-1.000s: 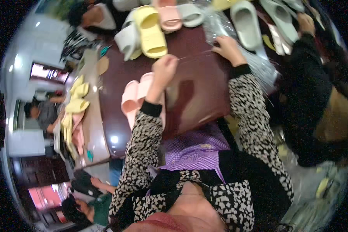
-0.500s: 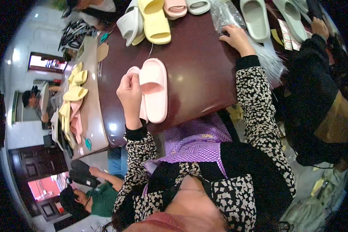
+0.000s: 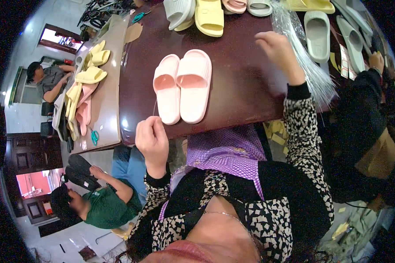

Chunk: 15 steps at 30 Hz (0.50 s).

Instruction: The person tags and joins pairs of slide sandals together by threading plastic fasteners through them by hand.

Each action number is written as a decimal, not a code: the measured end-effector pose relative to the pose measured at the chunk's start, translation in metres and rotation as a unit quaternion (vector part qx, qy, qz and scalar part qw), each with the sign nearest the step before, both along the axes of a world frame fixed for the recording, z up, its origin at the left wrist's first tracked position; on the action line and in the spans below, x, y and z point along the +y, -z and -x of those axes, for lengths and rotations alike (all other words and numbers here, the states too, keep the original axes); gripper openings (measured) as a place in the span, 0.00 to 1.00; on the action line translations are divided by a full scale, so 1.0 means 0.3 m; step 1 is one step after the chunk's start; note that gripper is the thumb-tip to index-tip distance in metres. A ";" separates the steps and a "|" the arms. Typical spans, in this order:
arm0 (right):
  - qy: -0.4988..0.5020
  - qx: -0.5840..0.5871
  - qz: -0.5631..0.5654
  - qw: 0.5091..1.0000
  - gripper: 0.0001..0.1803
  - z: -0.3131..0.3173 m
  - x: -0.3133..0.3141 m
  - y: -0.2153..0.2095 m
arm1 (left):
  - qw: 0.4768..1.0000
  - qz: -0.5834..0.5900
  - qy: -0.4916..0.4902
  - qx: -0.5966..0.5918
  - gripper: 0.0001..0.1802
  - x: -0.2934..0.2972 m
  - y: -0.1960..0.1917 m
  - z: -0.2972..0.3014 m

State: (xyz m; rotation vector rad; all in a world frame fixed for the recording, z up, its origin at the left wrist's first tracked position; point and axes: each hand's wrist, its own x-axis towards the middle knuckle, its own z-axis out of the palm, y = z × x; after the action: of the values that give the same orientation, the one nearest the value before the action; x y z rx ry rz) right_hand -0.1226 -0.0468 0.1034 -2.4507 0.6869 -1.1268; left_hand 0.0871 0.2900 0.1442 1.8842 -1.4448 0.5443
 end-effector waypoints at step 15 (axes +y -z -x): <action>-0.286 0.036 0.106 0.952 0.12 -0.324 0.553 0.078 | 0.999 -0.046 0.010 0.017 0.03 -0.044 0.222 0.011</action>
State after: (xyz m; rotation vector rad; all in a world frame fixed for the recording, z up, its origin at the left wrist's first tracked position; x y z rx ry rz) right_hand -0.0256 0.1192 0.0801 -2.6167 -0.1477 -0.9103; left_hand 0.0837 0.2767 0.0776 1.9387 -1.4871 0.4416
